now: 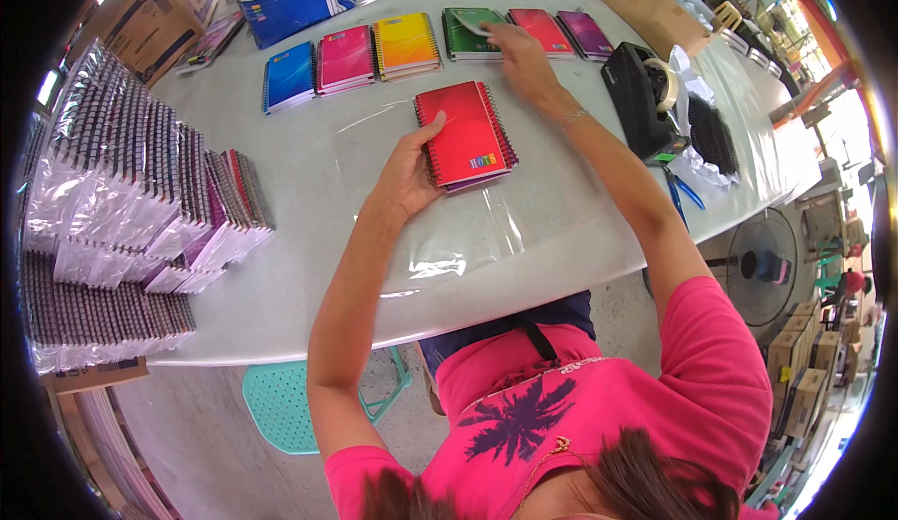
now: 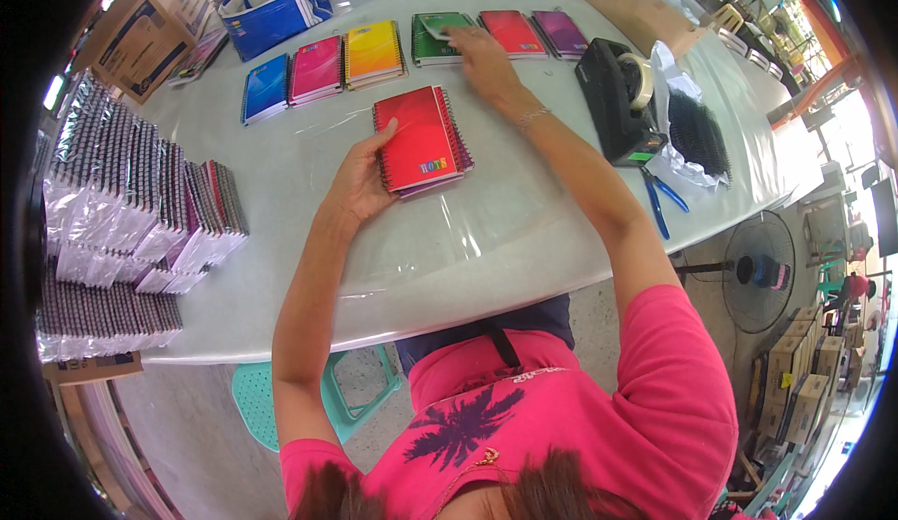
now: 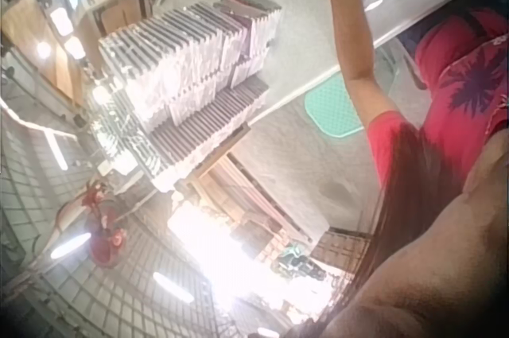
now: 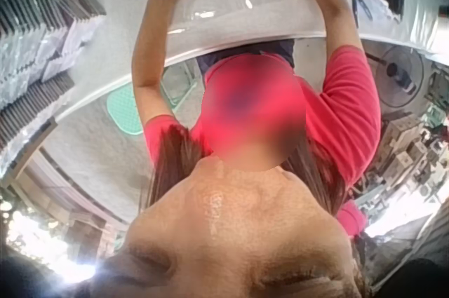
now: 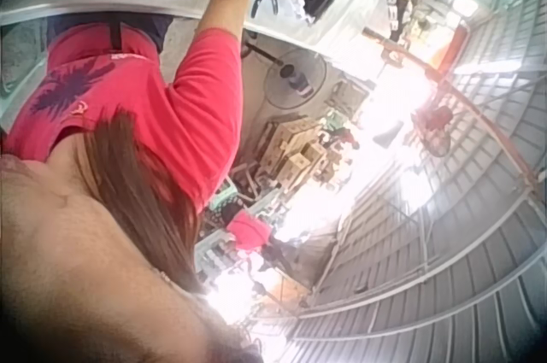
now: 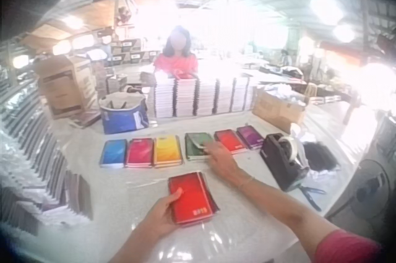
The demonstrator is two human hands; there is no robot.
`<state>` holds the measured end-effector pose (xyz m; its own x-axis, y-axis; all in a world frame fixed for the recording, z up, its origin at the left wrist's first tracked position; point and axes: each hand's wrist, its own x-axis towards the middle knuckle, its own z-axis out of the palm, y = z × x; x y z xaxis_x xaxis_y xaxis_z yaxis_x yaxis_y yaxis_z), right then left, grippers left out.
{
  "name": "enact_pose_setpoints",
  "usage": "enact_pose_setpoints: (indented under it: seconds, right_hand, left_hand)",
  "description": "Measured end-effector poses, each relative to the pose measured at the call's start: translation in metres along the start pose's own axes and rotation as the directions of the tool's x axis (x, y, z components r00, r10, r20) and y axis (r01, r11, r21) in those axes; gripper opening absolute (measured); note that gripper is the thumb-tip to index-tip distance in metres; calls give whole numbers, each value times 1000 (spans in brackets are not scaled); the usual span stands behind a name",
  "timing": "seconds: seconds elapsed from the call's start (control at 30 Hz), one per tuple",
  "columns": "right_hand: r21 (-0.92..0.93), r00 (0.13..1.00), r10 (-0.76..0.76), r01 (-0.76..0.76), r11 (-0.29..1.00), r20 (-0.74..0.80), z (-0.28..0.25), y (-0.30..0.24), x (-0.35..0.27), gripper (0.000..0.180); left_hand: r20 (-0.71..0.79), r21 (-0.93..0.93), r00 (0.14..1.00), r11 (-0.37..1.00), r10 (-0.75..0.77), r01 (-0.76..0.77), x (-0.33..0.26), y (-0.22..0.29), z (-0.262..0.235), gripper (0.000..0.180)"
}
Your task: The person stacks multiple notebooks of different colors, places them inside a plastic sleeve, and uses a tape dispenser to seal the package.
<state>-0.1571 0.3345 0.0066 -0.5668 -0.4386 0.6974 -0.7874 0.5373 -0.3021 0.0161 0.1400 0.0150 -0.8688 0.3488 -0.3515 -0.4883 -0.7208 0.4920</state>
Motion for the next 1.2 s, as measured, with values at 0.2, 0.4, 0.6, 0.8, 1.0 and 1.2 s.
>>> enact_pose_setpoints:
  seconds: [0.2,0.4,0.6,0.8,1.0,1.2]
  right_hand:
    - [38,996,19,-16,999,-86,-48,-81,-21,38]
    - [120,900,-277,251,961,335,-67,-136,-68,19]
    - [216,958,-82,21,976,275,-32,-90,11,17]
    - [145,929,-194,155,977,315,56,-25,56,36]
    - [-37,813,-139,193,980,565,82,-52,70,64]
    - [-93,773,-307,425,901,555,79,-37,77,55]
  left_hand:
    - [175,-129,985,991,-6,28,-4,2,-3,57]
    - [39,218,999,976,2,-10,-1,-3,-8,48]
    - [-23,114,1000,993,14,-12,-2,-4,-10,41]
    - [6,55,1000,998,-19,19,5,-5,-3,37]
    - [-5,3,1000,1000,-22,22,-1,-3,-13,36]
    - [-30,29,999,999,-19,20,0,-3,-1,36]
